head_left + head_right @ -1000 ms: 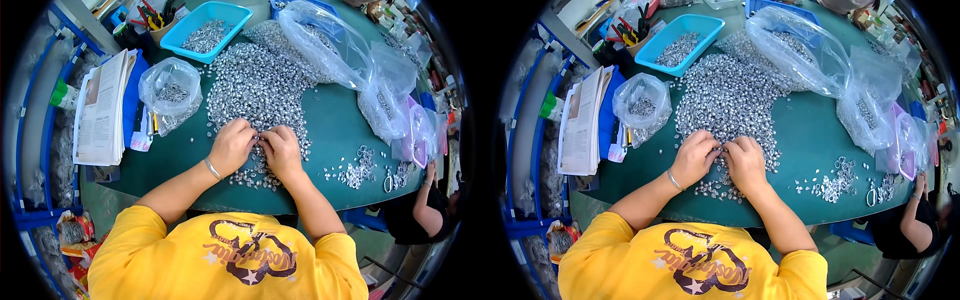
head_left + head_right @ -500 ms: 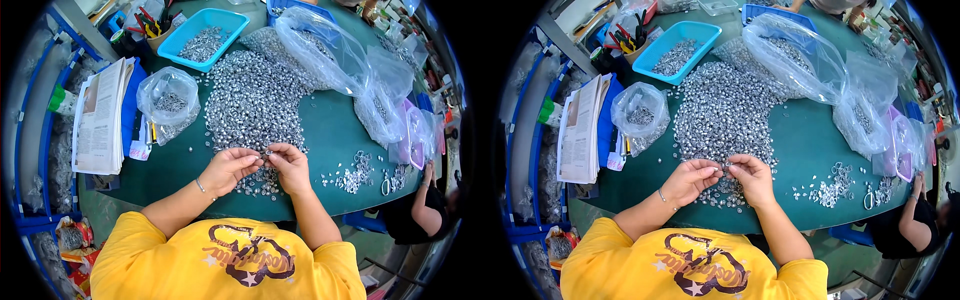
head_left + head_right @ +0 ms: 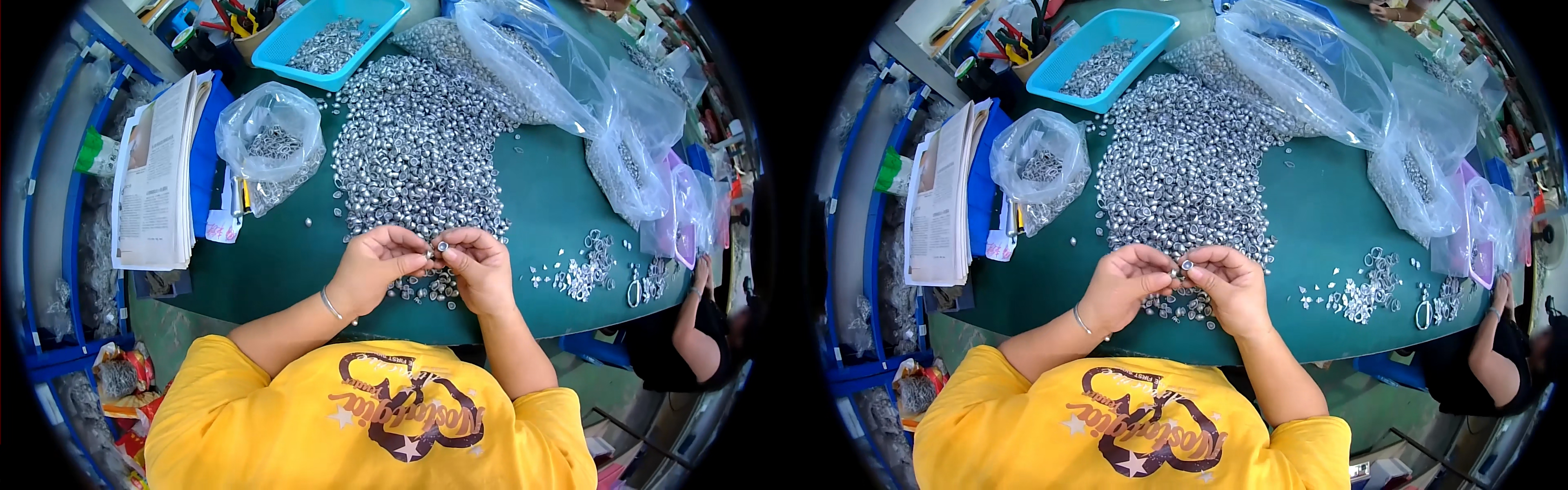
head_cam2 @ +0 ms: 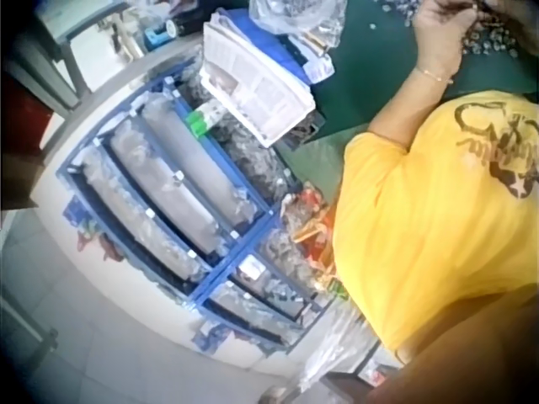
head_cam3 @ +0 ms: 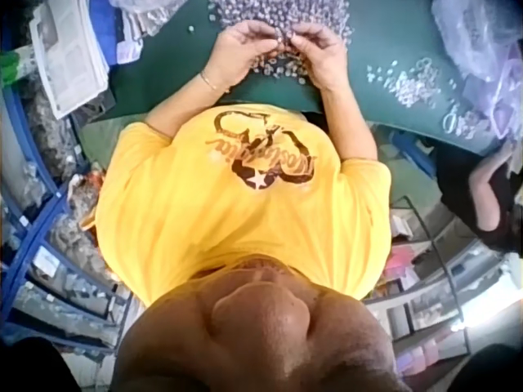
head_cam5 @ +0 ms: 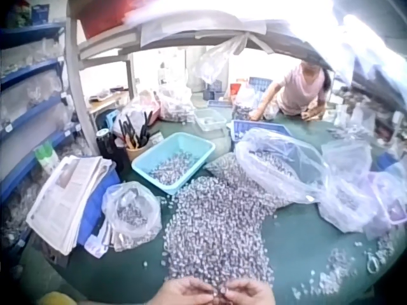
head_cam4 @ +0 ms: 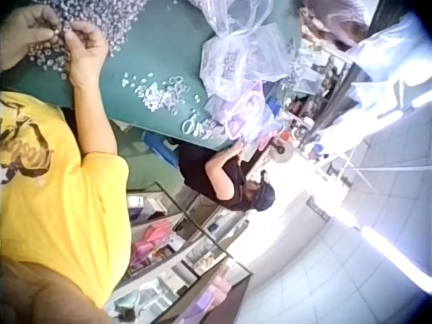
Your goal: The person sorts through a large pile of small metal parts on a green table by picking them up individually and moving them into different piles or containers.
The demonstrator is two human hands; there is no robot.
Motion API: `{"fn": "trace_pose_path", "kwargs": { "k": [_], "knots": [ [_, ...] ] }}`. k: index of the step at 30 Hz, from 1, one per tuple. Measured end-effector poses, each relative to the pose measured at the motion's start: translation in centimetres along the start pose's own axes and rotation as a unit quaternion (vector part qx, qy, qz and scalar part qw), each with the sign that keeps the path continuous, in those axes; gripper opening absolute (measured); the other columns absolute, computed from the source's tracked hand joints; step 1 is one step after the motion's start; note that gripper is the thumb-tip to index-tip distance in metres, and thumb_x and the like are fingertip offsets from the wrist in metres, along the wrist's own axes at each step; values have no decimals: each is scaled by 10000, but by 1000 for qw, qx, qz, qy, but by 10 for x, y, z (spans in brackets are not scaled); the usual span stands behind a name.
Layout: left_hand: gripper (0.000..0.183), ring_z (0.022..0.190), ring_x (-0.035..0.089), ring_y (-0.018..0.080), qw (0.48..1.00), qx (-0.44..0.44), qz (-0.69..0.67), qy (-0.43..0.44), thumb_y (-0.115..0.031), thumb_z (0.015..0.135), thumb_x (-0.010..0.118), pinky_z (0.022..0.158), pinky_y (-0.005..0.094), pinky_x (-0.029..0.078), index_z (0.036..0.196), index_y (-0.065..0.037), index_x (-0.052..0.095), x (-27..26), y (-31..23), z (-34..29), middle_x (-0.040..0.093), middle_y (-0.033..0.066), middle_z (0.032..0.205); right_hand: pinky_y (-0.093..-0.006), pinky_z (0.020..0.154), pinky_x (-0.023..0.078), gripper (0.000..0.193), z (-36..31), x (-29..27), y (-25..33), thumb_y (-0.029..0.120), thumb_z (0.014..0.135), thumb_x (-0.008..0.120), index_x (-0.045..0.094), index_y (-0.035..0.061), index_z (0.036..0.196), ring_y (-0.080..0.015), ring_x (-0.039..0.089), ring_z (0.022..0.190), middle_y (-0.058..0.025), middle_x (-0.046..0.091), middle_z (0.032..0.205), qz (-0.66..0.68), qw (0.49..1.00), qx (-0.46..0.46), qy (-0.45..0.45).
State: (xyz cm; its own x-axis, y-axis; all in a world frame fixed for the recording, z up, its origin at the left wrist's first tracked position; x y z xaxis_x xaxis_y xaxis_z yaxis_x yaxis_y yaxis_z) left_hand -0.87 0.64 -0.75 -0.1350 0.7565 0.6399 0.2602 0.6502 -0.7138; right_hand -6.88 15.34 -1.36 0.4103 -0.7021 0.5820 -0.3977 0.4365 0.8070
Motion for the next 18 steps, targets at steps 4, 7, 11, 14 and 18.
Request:
{"fn": "trace_pose_path", "kwargs": {
  "k": [4, 7, 11, 14, 18],
  "knots": [
    [260, 886, 602, 158, 945, 222, 240, -13, 89, 775, 617, 746, 256, 512, 1016, 27, 544, 5, -7, -7, 597, 113, 960, -245, 751, 505, 199, -5, 3, 0, -91, 792, 596, 574, -42, 984, -140, 599, 833, -107, 617, 957, -64, 997, -29, 0],
    [303, 869, 593, 144, 879, 297, 372, -4, 89, 759, 633, 721, 237, 492, 1044, 30, 549, 10, -13, -11, 585, 104, 974, -252, 735, 511, 208, -6, 6, -1, -89, 794, 588, 573, -37, 995, -142, 600, 818, -114, 610, 952, -82, 996, -47, 10],
    [273, 757, 575, 127, 923, 255, 287, -19, 116, 766, 583, 691, 241, 491, 1026, 35, 571, 6, -15, -12, 572, 90, 906, -268, 583, 529, 137, -10, -5, 0, -36, 798, 550, 564, -23, 934, -175, 604, 767, -128, 593, 923, 96, 994, 53, 3],
    [181, 684, 542, 121, 993, 87, 3, -75, 12, 799, 459, 548, 235, 443, 955, 10, 550, -21, -21, -12, 554, 76, 835, -254, 438, 464, 117, -7, -15, 11, 30, 793, 481, 532, 9, 896, -164, 574, 702, -112, 575, 828, 175, 983, 58, -10],
    [101, 652, 516, 88, 960, 151, 206, -114, 13, 778, 542, 532, 218, 420, 871, -12, 571, -45, -26, -6, 540, 31, 773, -214, 511, 383, 65, 1, -16, 12, 23, 766, 643, 655, 18, 830, -78, 484, 583, 14, 554, 711, -367, 927, -7, -80]
  ]
}}
Point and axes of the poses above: each hand's wrist, its own z-axis towards the middle knuckle, its own x-axis out of the palm, y = z × x, the point moved 3 cm from there along z, towards the middle knuckle
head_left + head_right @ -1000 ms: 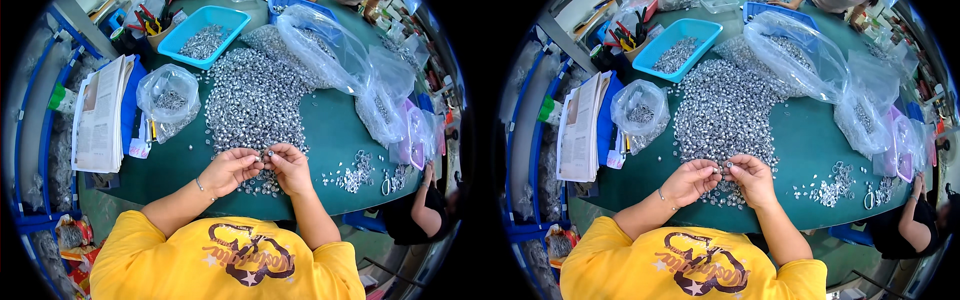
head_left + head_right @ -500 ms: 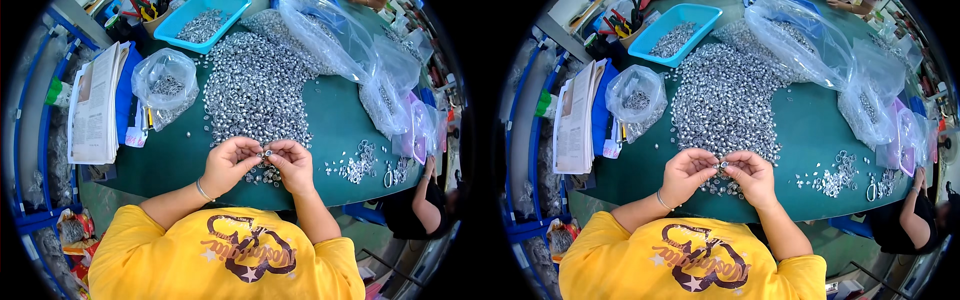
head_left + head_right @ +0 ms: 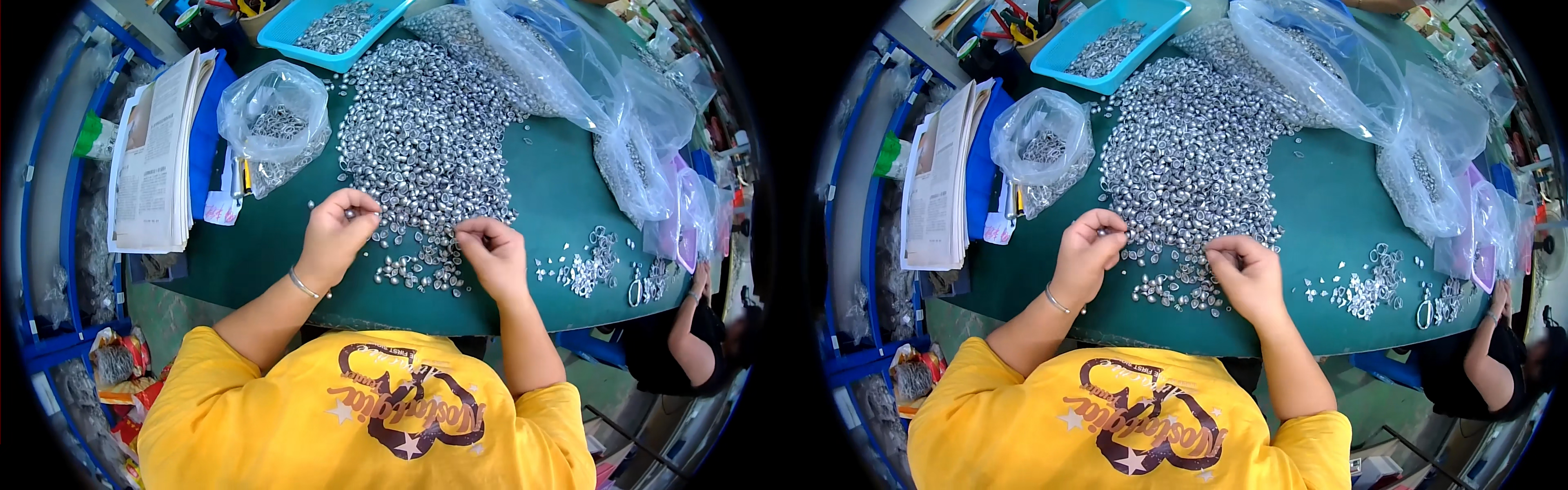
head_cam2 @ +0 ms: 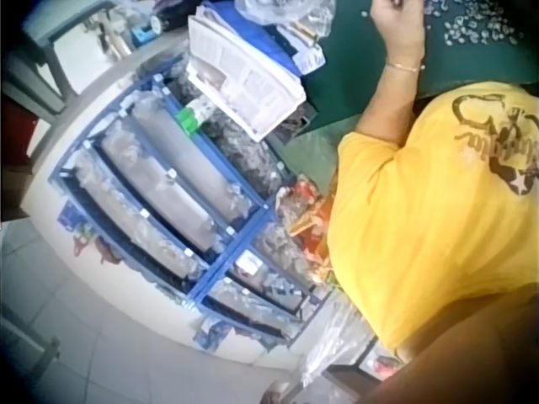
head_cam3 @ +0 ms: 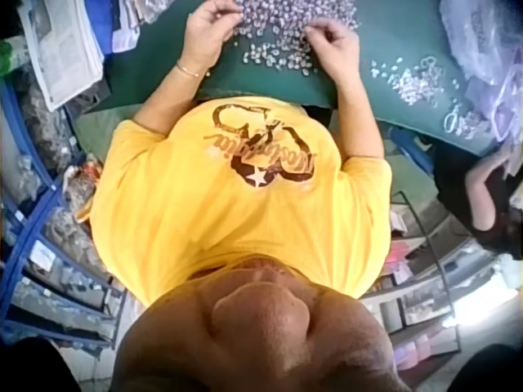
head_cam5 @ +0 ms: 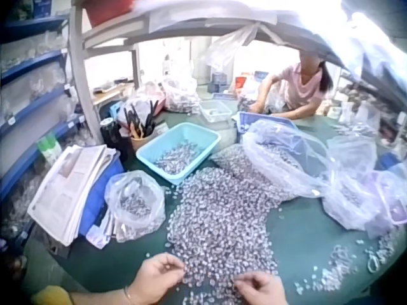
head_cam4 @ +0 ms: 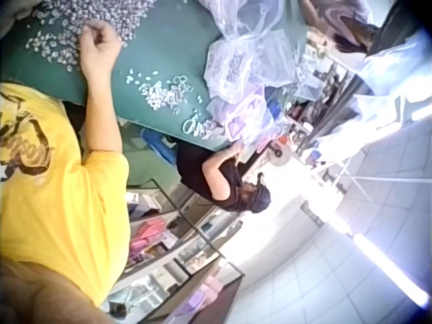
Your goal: The person sorts through a large pile of small metal parts on a green table by picking them up individually and moving them into different piles or containers.
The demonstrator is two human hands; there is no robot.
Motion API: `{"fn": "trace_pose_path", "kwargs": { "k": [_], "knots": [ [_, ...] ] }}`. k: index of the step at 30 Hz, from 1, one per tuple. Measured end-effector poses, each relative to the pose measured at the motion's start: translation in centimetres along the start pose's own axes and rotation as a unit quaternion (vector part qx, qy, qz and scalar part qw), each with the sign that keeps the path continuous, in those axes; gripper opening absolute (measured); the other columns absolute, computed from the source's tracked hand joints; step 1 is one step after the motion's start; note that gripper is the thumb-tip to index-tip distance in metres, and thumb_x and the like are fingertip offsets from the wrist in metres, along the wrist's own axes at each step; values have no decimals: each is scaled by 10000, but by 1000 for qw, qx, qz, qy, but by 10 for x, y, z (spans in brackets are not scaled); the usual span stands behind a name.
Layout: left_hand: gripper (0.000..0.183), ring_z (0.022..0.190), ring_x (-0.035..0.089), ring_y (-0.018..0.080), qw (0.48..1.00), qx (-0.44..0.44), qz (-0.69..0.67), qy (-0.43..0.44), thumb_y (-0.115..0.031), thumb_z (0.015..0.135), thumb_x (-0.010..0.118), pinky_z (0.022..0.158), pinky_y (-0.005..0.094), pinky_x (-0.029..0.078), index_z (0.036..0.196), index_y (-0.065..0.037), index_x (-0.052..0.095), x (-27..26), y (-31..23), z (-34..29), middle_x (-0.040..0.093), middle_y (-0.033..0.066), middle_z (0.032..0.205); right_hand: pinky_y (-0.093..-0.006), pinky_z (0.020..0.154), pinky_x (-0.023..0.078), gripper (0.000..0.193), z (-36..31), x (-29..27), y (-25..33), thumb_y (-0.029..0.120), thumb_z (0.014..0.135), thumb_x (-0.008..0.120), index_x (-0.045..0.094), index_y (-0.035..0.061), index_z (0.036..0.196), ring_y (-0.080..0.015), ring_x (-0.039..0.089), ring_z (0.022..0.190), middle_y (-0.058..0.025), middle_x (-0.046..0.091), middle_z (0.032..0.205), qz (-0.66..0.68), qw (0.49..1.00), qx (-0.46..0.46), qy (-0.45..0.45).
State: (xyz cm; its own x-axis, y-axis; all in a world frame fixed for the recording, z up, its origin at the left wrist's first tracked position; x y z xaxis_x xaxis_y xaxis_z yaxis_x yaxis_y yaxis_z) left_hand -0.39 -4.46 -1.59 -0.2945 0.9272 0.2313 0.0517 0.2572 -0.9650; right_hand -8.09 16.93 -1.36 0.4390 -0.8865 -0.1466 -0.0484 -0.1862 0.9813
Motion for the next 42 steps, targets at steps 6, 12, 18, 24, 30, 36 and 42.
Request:
{"fn": "trace_pose_path", "kwargs": {
  "k": [6, 12, 18, 24, 30, 36, 42],
  "knots": [
    [122, 673, 562, 239, 866, 257, 425, 59, -5, 712, 659, 599, 304, 462, 830, -30, 643, 37, -5, 11, 534, 89, 742, -371, 555, 461, 149, 12, 29, 21, 27, 735, 636, 654, 69, 876, -280, 552, 633, -91, 522, 699, -361, 890, -277, -10],
    [165, 712, 563, 288, 834, 263, 482, 56, -28, 691, 679, 618, 344, 469, 846, -22, 623, 41, 1, 10, 530, 106, 768, -378, 596, 466, 149, 12, 25, 21, 46, 745, 635, 572, 46, 881, -290, 558, 705, -109, 528, 786, -348, 896, -275, 15],
    [112, 686, 582, 207, 893, 179, 400, 104, -17, 740, 657, 604, 304, 471, 833, -12, 595, 39, -3, 10, 541, 88, 771, -365, 612, 461, 106, 6, 15, 18, -19, 752, 616, 543, 5, 826, -308, 555, 696, -134, 537, 803, -241, 942, -234, 11],
    [127, 634, 551, 52, 975, -156, 106, 115, -48, 788, 661, 562, 189, 456, 863, 8, 576, 30, 9, 8, 607, 18, 807, -354, 628, 471, 102, 6, 10, 16, -37, 750, 612, 555, -2, 827, -307, 570, 712, -139, 548, 802, -253, 945, -206, 0],
    [220, 643, 540, 47, 948, 11, 296, 116, -47, 741, 712, 601, 180, 461, 933, 5, 617, 29, 1, 2, 610, 11, 796, -363, 611, 476, 127, 11, 24, 21, -7, 753, 625, 605, 3, 878, -304, 572, 702, -129, 549, 801, -294, 919, -262, 16],
    [184, 778, 624, 126, 977, -137, 79, 142, 32, 783, 635, 654, 201, 493, 965, 23, 606, 31, 10, -3, 623, 66, 876, -332, 605, 477, 121, 11, 19, 20, -39, 735, 633, 603, 2, 845, -273, 573, 699, -118, 562, 818, -257, 931, -258, -3],
    [192, 895, 644, 202, 980, -146, -57, 126, 67, 805, 587, 705, 239, 524, 996, 48, 578, 35, 7, -8, 631, 132, 962, -195, 677, 430, 142, -1, 12, 8, -78, 763, 637, 600, 10, 869, -67, 515, 743, -6, 584, 887, 124, 990, 32, 64]
  ]
}}
Point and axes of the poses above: each hand's wrist, its own z-axis towards the middle knuckle, its own x-axis out of the palm, y = z × x, the point moved 3 cm from there along z, towards the middle knuckle
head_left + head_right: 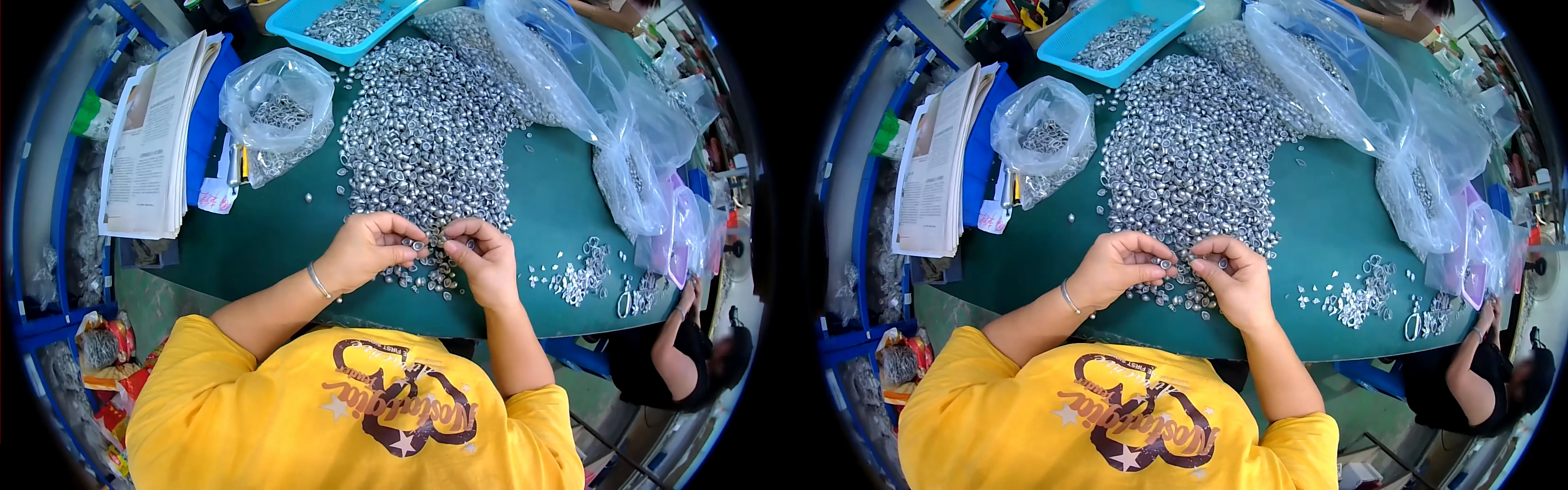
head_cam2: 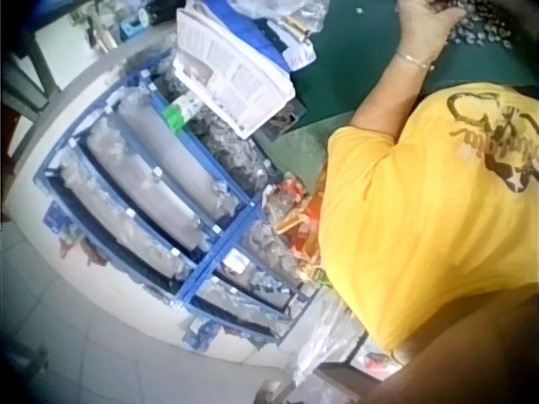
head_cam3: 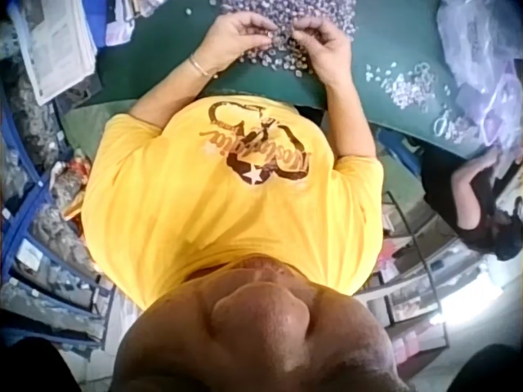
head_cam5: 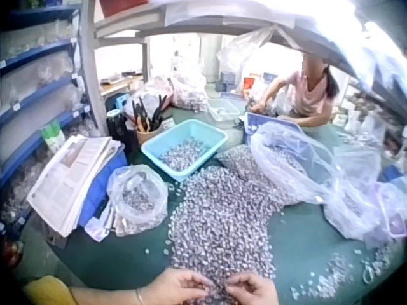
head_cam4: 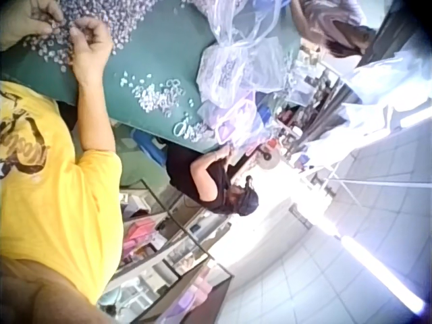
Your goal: The person sorts through a large pile of small metal parts on a green table by picking them up individually and moving them into different piles or containers.
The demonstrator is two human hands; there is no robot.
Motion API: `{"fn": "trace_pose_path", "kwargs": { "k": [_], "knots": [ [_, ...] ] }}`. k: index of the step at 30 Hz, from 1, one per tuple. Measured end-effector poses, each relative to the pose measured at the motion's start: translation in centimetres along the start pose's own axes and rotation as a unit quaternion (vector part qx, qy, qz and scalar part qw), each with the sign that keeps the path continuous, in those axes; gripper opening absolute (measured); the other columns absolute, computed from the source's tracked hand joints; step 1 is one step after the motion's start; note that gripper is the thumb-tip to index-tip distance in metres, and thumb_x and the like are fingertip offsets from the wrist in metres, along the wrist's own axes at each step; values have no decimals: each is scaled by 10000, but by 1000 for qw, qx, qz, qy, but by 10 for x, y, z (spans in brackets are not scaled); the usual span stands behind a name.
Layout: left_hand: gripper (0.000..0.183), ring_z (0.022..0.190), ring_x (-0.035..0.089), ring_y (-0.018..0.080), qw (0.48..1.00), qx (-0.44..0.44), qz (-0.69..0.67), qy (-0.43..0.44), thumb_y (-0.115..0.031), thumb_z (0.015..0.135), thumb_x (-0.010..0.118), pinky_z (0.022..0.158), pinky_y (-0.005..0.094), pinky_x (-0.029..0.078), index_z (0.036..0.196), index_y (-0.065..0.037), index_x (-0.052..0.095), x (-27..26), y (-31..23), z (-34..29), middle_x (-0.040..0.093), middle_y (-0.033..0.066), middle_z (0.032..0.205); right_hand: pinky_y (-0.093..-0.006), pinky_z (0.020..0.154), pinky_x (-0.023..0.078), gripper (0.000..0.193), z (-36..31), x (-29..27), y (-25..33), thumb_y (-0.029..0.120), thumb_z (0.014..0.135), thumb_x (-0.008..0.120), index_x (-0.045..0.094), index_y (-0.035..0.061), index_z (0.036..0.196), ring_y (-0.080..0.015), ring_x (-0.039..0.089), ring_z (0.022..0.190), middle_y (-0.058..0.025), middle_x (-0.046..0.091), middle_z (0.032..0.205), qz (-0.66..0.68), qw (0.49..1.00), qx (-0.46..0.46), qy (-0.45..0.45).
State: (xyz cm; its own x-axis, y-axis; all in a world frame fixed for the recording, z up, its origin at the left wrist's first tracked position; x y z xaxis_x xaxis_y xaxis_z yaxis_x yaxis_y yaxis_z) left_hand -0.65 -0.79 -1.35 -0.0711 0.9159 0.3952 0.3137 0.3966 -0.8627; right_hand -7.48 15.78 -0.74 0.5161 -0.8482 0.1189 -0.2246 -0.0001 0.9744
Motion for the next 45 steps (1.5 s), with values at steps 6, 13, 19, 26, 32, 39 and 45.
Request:
{"fn": "trace_pose_path", "kwargs": {
  "k": [6, 13, 19, 26, 32, 39, 45],
  "knots": [
    [188, 893, 645, 214, 1000, -3, -29, 7, 57, 816, 568, 714, 249, 528, 1002, 42, 573, 1, -2, -2, 631, 144, 968, -192, 669, 425, 209, -6, 3, -8, -85, 769, 625, 572, 10, 948, -65, 502, 746, -8, 581, 854, 40, 997, -64, 2],
    [159, 753, 624, 146, 983, -51, -167, -54, -1, 837, 517, 641, 234, 515, 983, 20, 575, -18, 4, -2, 624, 91, 869, -202, 566, 415, 92, -5, -6, -9, -27, 788, 622, 601, 7, 872, -60, 499, 648, -10, 569, 772, -177, 974, -113, -83],
    [134, 584, 508, 81, 978, -34, -190, -80, -39, 865, 471, 449, 200, 392, 945, 8, 569, -30, -5, -2, 552, 25, 736, -309, 588, 468, 104, -10, 5, 10, -32, 720, 650, 629, 12, 812, -250, 579, 667, -104, 575, 769, -344, 912, -222, 24],
    [53, 587, 529, 99, 888, 240, 380, -95, 6, 732, 659, 524, 223, 431, 771, -26, 641, -10, -14, 5, 529, 36, 711, -322, 594, 467, 88, -18, 22, 5, 9, 713, 666, 618, 24, 785, -263, 569, 690, -90, 557, 754, -446, 859, -243, 63],
    [92, 679, 563, 257, 767, 313, 557, -56, -57, 690, 688, 581, 333, 464, 740, -41, 612, 4, -6, 11, 522, 79, 743, -218, 550, 419, 48, -18, 6, -2, -21, 798, 611, 614, 1, 841, -106, 523, 620, -28, 574, 758, -169, 984, -51, 27],
    [38, 653, 563, 156, 886, 230, 402, -9, -16, 772, 636, 562, 253, 457, 766, -33, 603, 9, -14, 7, 556, 56, 782, -175, 463, 314, 92, -24, 1, -19, -5, 845, 569, 581, -6, 936, -47, 401, 538, -49, 576, 796, 240, 964, 101, 60],
    [65, 729, 593, 125, 978, -36, -201, 37, -5, 838, 542, 525, 197, 457, 893, -38, 552, -6, -1, -4, 608, 107, 900, -181, 449, 310, 119, -17, 3, -20, -1, 838, 557, 549, 13, 956, -75, 388, 516, -110, 578, 872, 420, 894, 110, 108]
  ]
}}
Point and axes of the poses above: each hand's wrist, its own z-axis towards the middle knuckle, its own x-axis out of the palm, y = z × x, the point moved 3 cm from there along z, towards the middle knuckle
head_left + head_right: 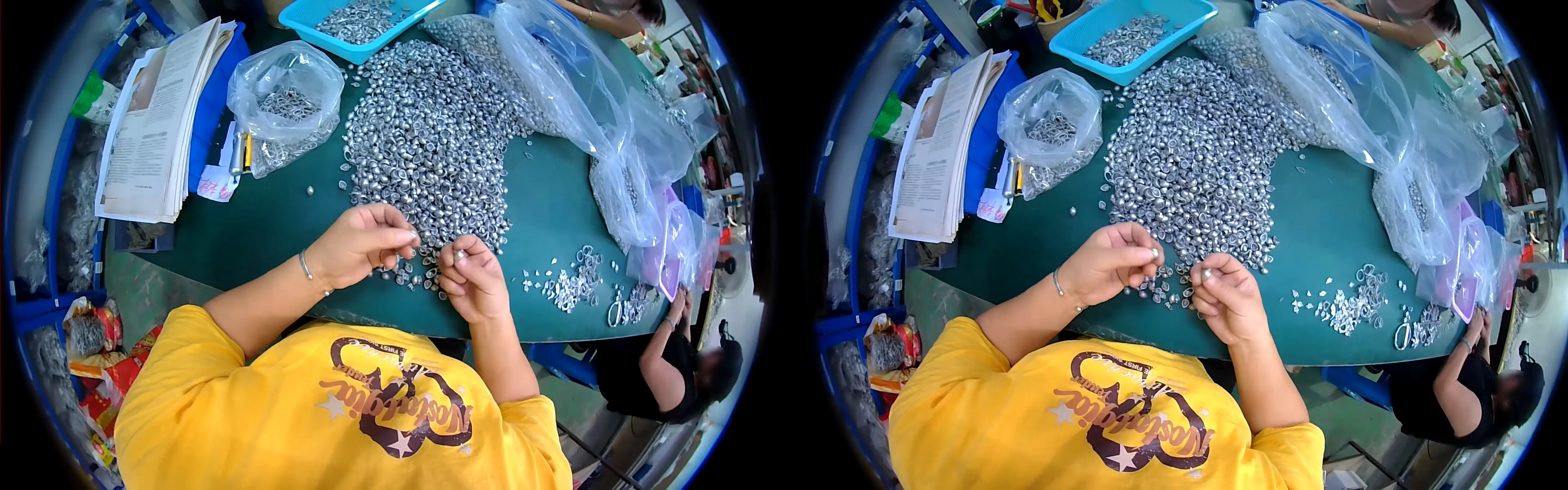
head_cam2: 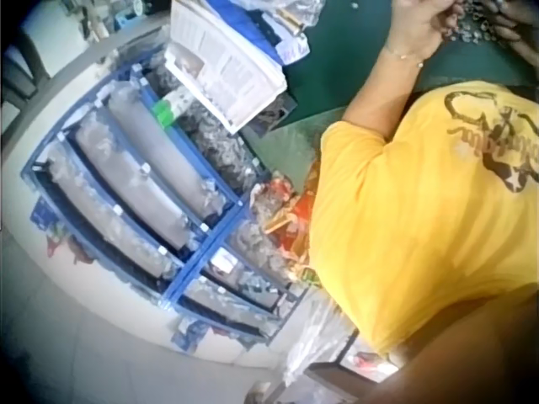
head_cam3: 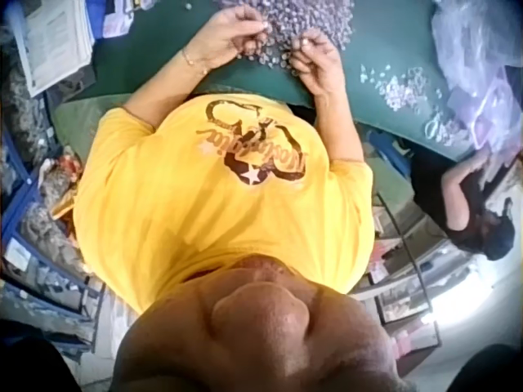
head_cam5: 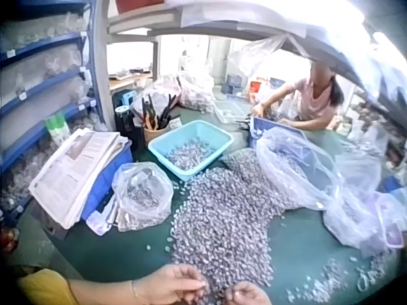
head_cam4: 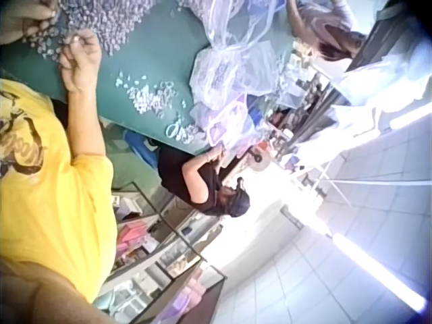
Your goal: The person sorts through a large pile of small metal parts on a green table by picking them up individually and moving them into different piles or containers.
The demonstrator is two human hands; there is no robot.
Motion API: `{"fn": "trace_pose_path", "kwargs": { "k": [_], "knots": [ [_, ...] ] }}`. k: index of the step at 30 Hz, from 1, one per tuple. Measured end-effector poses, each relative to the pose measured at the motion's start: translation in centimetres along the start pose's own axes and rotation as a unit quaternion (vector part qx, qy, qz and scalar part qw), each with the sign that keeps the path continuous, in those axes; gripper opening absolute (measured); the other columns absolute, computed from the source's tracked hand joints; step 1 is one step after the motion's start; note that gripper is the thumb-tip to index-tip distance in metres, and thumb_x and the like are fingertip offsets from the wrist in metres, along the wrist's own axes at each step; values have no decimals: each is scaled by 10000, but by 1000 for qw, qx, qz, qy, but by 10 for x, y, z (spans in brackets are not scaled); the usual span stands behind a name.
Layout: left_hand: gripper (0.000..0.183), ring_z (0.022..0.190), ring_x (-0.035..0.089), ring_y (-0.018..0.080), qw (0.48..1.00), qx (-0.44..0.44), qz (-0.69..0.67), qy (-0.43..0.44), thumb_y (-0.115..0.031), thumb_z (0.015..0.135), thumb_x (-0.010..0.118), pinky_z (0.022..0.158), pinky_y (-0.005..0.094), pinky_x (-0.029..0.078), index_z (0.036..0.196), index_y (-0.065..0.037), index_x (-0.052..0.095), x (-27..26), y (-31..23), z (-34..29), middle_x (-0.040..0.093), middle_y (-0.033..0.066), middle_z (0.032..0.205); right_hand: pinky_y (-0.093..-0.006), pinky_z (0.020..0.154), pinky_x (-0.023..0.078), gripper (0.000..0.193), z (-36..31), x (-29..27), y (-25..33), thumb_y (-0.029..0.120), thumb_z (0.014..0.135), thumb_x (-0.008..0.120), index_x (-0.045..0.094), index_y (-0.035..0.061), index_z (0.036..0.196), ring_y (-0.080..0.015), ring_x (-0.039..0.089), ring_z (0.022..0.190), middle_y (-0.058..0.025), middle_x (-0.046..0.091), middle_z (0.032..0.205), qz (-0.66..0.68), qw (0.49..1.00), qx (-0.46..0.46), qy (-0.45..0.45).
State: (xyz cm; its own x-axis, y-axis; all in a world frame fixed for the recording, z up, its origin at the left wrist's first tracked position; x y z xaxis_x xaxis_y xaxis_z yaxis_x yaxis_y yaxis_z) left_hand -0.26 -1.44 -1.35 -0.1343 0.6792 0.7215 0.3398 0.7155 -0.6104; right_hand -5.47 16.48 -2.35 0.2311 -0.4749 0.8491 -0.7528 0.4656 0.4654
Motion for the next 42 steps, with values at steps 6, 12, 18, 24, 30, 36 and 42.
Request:
{"fn": "trace_pose_path", "kwargs": {
  "k": [6, 12, 18, 24, 30, 36, 42],
  "knots": [
    [65, 529, 444, 83, 885, 123, 441, -90, -66, 750, 652, 475, 204, 355, 792, -31, 618, -8, -17, 0, 516, -24, 678, -244, 481, 386, 95, 7, 1, 11, -6, 753, 613, 625, 15, 845, -103, 476, 561, -33, 551, 725, -593, 783, -166, -83],
    [88, 643, 553, 251, 633, 259, 729, -41, -101, 700, 695, 583, 328, 452, 760, -57, 648, 12, 3, 1, 521, 85, 706, -359, 523, 466, 107, 22, 27, 5, 117, 735, 689, 647, 52, 809, -289, 567, 593, -99, 564, 724, -808, 525, -248, -102],
    [57, 638, 555, 248, 694, 278, 663, -41, -72, 722, 674, 582, 331, 449, 763, -47, 643, 14, 0, 3, 525, 86, 708, -285, 515, 453, 96, 18, 14, 11, 102, 778, 664, 655, 37, 848, -183, 550, 559, -45, 572, 726, -716, 645, -242, -109],
    [52, 629, 554, 233, 712, 267, 646, -66, -65, 730, 670, 571, 319, 444, 773, -49, 647, 13, -3, 2, 534, 84, 702, -174, 441, 284, 139, 5, 6, 15, 97, 850, 606, 635, -20, 919, -35, 375, 489, 36, 463, 593, -335, 930, -2, -148],
    [49, 637, 564, 236, 686, 284, 667, -57, -55, 732, 663, 573, 316, 450, 778, -49, 649, 19, -1, 3, 538, 84, 707, -189, 410, 238, 142, -2, 0, 14, 86, 885, 506, 575, -36, 907, -62, 324, 491, 7, 416, 606, -47, 998, 37, -19],
    [71, 657, 564, 244, 683, 281, 672, -55, -82, 729, 669, 577, 325, 455, 786, -45, 648, 14, -4, 3, 534, 75, 717, -198, 416, 280, 125, -20, -10, 24, 73, 859, 532, 610, -24, 852, -56, 388, 498, -10, 488, 584, -215, 974, 7, -70],
    [90, 658, 554, 243, 620, 266, 737, -41, -117, 711, 689, 570, 334, 457, 737, -54, 630, 14, 11, 6, 525, 77, 733, -342, 542, 476, 89, -21, 24, 7, 104, 735, 677, 653, 57, 807, -272, 579, 592, -98, 594, 687, -787, 595, -160, -37]
  ]
}}
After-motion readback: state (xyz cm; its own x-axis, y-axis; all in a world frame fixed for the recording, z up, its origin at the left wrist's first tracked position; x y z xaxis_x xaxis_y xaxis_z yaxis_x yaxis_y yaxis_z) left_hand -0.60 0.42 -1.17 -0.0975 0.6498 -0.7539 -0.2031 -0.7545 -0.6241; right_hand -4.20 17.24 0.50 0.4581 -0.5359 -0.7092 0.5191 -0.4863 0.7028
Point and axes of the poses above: each hand's wrist, its own z-axis towards the middle knuckle, its own x-axis out of the palm, y = z × x, the point moved 3 cm from there along z, towards the middle knuckle
